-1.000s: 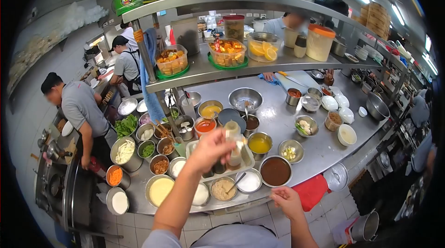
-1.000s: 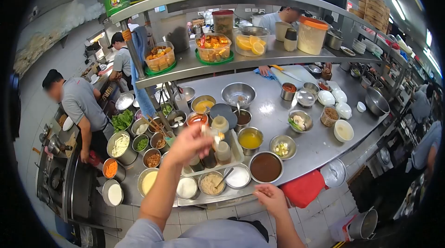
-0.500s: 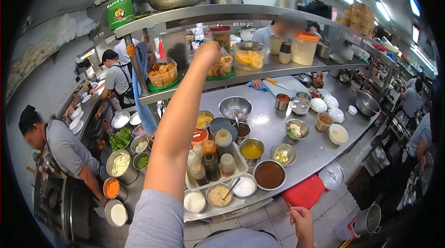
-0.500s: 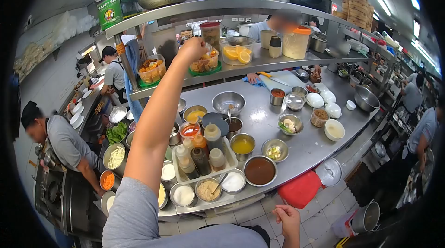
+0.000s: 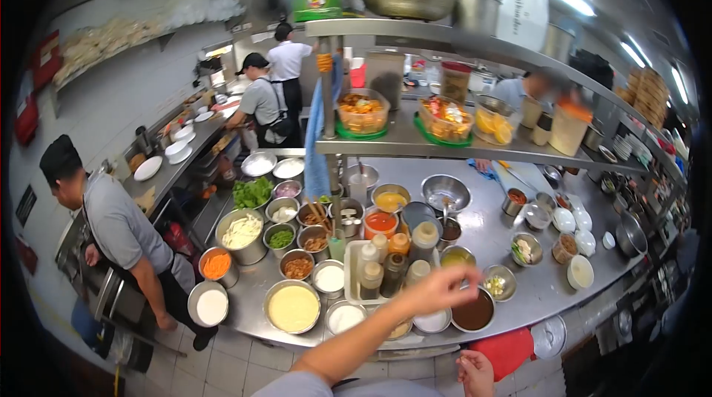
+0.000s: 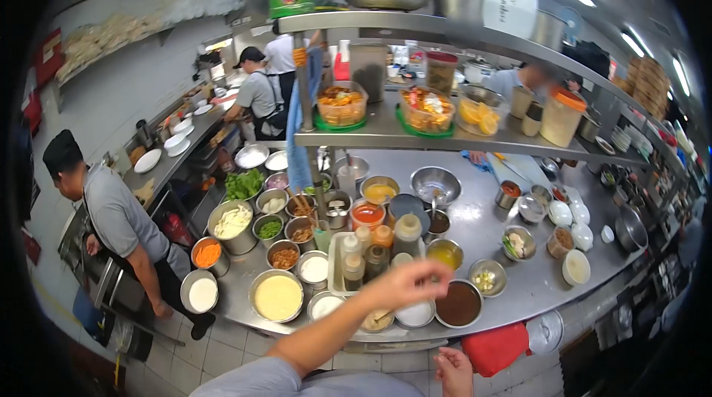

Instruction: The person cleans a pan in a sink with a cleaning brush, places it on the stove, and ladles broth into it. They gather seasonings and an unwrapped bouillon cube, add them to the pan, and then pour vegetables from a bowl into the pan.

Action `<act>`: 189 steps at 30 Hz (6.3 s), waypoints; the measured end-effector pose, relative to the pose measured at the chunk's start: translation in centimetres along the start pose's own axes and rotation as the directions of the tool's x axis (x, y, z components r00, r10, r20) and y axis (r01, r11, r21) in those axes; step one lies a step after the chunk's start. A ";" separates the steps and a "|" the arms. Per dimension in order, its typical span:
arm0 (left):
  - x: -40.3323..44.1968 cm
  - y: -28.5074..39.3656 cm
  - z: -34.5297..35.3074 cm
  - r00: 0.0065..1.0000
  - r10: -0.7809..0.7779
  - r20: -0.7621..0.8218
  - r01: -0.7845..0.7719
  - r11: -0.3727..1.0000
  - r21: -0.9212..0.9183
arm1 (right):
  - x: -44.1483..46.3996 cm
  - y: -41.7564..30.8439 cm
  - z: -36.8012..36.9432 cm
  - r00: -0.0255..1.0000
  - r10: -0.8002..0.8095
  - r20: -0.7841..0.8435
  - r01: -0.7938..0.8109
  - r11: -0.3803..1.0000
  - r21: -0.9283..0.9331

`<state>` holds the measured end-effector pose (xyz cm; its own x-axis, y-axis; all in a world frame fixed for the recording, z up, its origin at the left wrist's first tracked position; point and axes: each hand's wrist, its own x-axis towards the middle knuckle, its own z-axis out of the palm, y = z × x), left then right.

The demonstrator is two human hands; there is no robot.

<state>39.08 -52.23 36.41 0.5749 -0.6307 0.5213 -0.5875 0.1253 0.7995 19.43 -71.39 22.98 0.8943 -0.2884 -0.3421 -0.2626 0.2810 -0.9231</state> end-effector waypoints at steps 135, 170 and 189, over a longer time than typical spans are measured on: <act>-23.2 -13.7 76.8 -0.557 -0.306 0.772 -0.044 0.939 0.340 | -61.0 17.4 -11.5 -0.367 0.520 -0.771 0.796 0.605 0.030; -22.1 -9.8 87.9 -0.706 -0.380 0.597 -0.353 0.920 0.168 | -54.5 15.9 -12.3 -0.594 0.482 -0.645 0.627 0.779 0.005; -18.3 -10.7 86.0 -0.647 -0.378 0.662 -0.255 0.926 0.279 | -52.2 29.7 -13.1 -0.991 0.129 -0.018 0.114 0.926 0.359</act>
<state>-14.17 -107.94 -7.31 -0.5269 -0.1462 -0.8372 -0.8496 0.0631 0.5237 -39.83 -60.01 11.12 -0.9273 0.3054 0.2166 -0.0111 0.5560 -0.8311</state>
